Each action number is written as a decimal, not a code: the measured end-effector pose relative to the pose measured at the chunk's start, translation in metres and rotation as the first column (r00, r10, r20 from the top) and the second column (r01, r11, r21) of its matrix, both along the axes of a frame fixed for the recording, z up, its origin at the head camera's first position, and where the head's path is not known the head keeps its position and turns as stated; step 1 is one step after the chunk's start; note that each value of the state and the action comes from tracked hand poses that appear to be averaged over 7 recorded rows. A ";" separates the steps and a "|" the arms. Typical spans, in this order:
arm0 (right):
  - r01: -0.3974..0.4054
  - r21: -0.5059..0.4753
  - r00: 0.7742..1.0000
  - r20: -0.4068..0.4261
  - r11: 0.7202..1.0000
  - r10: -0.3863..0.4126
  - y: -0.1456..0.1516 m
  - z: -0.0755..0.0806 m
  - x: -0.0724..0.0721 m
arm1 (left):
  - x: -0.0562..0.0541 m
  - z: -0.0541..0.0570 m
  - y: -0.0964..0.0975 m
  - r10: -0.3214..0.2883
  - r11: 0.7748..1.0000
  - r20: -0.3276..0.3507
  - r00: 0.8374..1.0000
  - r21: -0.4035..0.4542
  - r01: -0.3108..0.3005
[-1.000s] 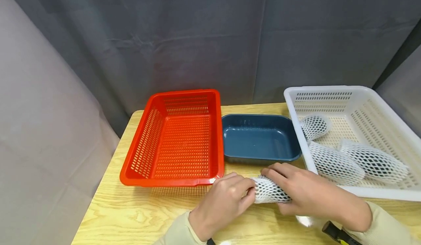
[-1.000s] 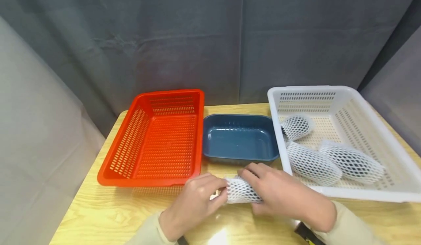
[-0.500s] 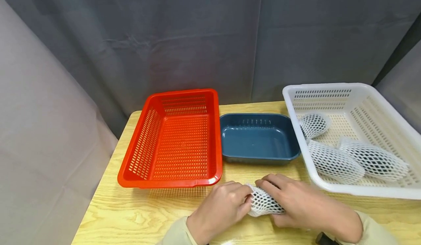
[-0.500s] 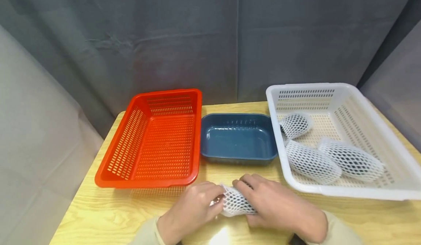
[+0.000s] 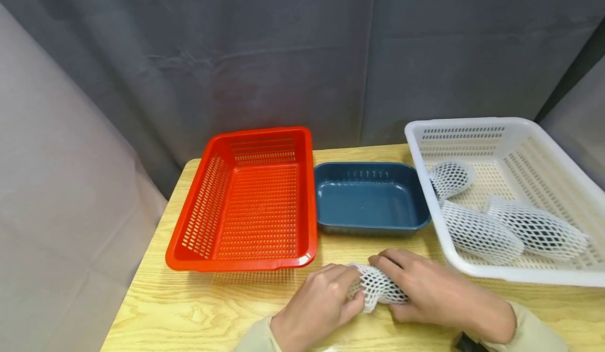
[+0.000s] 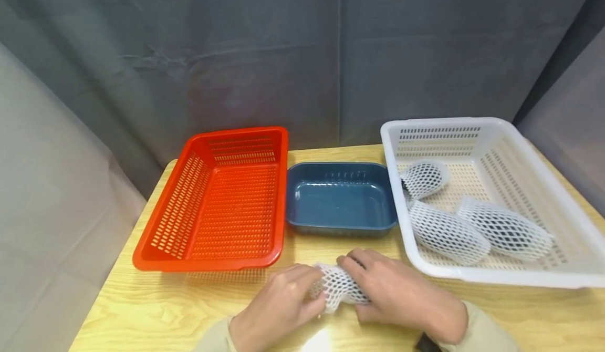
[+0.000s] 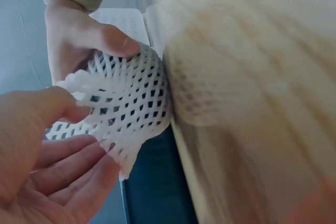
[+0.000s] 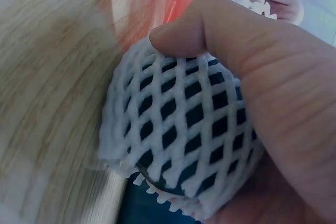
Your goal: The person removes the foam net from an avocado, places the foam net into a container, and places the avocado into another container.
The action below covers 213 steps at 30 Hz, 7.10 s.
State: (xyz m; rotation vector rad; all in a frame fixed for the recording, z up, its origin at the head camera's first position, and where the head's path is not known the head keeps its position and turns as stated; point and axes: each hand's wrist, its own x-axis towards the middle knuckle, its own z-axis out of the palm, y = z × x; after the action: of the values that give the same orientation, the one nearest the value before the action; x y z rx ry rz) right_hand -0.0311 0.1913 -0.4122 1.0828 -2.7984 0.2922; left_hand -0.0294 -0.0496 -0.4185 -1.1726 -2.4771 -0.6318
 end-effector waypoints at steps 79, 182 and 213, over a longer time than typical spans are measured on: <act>-0.081 -0.093 0.996 -0.028 0.992 0.079 -0.002 -0.009 -0.003 | -0.002 -0.002 -0.002 -0.049 0.994 0.136 0.989 -0.095 0.062; -0.069 -0.078 0.993 -0.096 0.995 0.061 -0.015 -0.010 0.007 | -0.008 -0.001 -0.003 -0.045 0.986 0.265 0.963 -0.140 0.085; -0.056 -0.079 0.996 -0.076 0.995 0.050 -0.011 -0.002 0.007 | -0.009 0.014 -0.008 -0.011 0.976 0.266 0.964 -0.207 0.068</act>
State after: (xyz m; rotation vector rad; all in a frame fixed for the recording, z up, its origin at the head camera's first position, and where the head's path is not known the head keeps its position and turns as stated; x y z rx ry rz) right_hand -0.0237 0.1801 -0.4145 1.1270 -2.6713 0.3604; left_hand -0.0383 -0.0580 -0.4046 -1.2926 -2.8108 -0.5748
